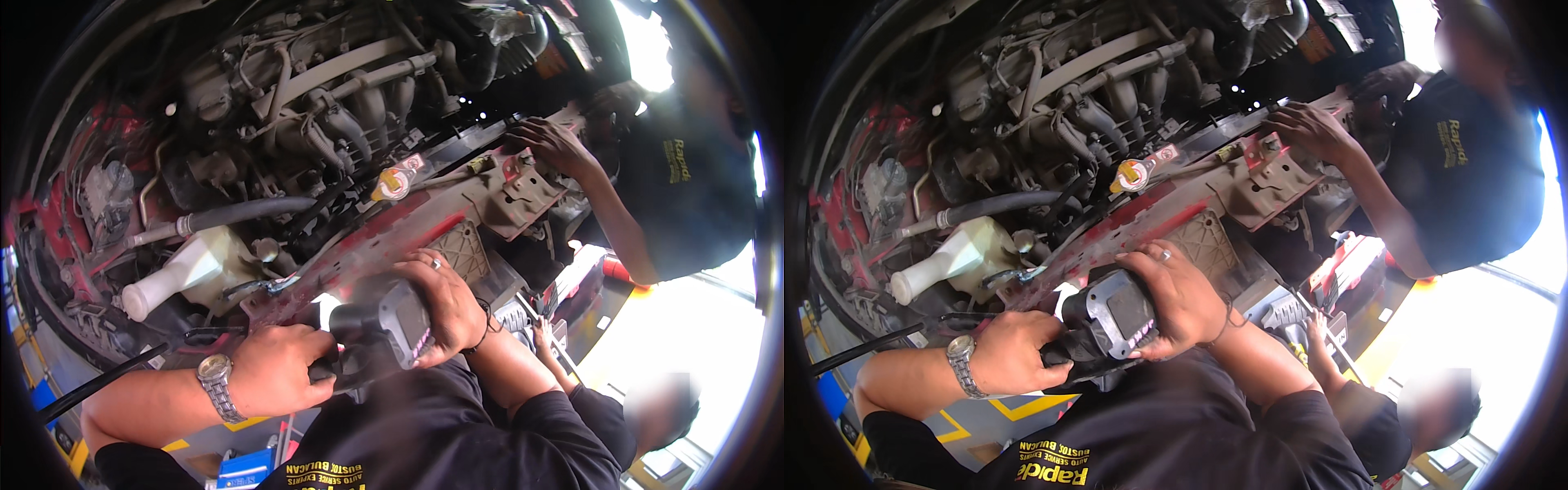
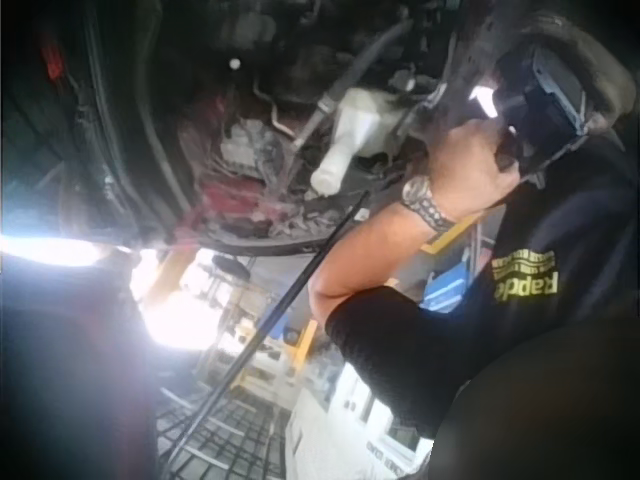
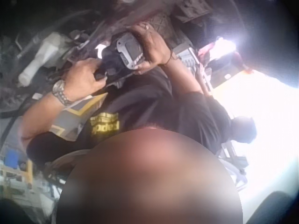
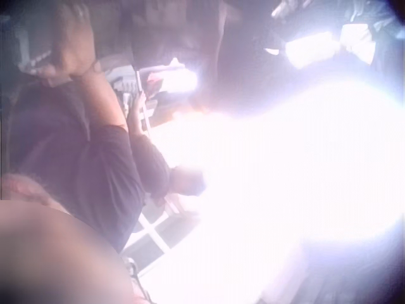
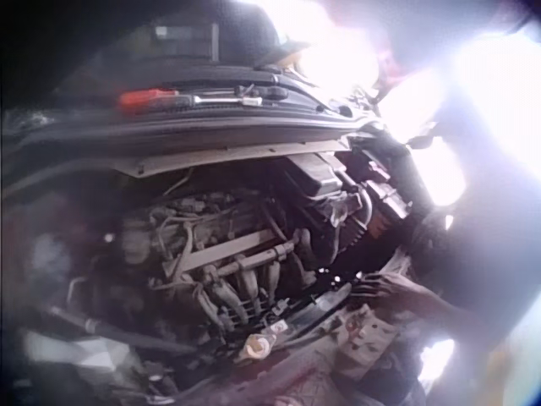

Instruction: The person works under the hood of a red car, using a red-handled screwdriver to loosen and remove fasteners from a plastic cover. They then remove the cover and a black rubber component, inspecting them before repositioning the cover back into place.

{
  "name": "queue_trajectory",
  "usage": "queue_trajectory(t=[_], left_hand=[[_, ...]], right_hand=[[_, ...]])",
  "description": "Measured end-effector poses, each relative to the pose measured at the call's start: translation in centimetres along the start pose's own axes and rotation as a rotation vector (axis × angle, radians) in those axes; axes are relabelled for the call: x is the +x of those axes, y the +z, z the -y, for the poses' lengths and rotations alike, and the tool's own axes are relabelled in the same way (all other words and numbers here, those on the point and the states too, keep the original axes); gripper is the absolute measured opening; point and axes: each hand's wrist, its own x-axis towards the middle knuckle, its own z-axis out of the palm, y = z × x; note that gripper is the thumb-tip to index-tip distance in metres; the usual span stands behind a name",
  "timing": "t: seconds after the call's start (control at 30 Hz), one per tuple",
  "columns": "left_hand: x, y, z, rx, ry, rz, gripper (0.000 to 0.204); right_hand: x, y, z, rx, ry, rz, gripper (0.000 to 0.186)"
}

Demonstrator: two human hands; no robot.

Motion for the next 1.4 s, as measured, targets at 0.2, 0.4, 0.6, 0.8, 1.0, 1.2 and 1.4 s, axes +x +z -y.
queue_trajectory(t=[0.2,0.4,0.6,0.8,1.0,1.2,1.4], left_hand=[[-0.1,-0.1,0.6,-0.116,-0.007,-0.006,0.026],[0.1,-0.9,0.8,-0.15,-0.015,0.028,0.025],[-0.6,-0.6,0.7,-0.001,0.069,0.069,0.027],[-0.7,-0.3,0.6,0.057,0.119,0.024,0.026],[-0.3,-0.5,0.3,-0.03,0.034,0.045,0.024],[0.3,0.6,0.5,-0.015,0.021,-0.052,0.033],[0.4,-0.1,0.3,-0.028,-0.019,0.011,0.029]], right_hand=[[0.2,-0.7,-0.2,0.033,0.05,0.106,0.109],[-0.3,0.2,-0.8,0.121,0.044,-0.004,0.111],[-1.0,0.5,-1.5,0.17,0.106,0.024,0.109],[-1.0,0.8,-1.3,0.183,0.106,-0.031,0.11],[-1.2,1.3,-1.9,0.137,0.015,-0.168,0.121],[-2.5,-0.5,1.3,-0.098,0.091,-0.234,0.094],[-5.9,-1.1,3.0,-0.325,0.273,-0.306,0.038]])
